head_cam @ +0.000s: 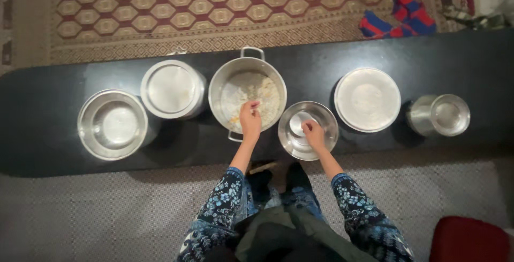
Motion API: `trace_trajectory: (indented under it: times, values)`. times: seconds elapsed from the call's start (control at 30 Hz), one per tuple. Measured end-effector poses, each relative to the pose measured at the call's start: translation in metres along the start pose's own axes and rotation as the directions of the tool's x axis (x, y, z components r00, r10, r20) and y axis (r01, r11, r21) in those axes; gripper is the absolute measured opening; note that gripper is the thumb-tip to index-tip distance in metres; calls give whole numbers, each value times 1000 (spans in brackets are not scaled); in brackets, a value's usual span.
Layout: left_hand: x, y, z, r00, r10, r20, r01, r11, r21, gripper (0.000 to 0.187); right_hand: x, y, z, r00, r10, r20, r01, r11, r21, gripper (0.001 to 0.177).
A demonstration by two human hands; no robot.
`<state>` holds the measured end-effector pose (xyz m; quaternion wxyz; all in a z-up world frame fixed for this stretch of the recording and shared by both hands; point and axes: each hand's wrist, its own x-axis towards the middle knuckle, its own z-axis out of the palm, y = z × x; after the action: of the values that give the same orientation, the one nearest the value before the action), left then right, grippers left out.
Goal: The person scrapes leftover rice from a large metal pot onto a plate using a ladle, carries the pot to the kitchen sink and rinses it under the tap, then returns to the table, opens a drawer to take a small metal bowl, and ladles dark soup from a large container into the small bowl.
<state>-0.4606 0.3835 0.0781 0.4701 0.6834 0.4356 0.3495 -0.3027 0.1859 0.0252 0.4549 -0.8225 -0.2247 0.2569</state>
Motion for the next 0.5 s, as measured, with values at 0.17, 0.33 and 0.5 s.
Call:
trace_trajectory:
  times: [0.17, 0.33, 0.5]
  values:
    - [10, 13, -64, 996, 48, -81, -46, 998, 32, 37, 14, -32, 57, 973, 206, 105, -225, 948, 226, 39]
    - [10, 6, -93, 997, 43, -67, -40, 998, 46, 36, 4, -43, 84, 967, 217, 134, -249, 918, 309, 41]
    - [3, 0, -111, 956, 153, -250, -87, 963, 255, 41, 0, -28, 73, 991, 75, -108, -66, 994, 85, 35]
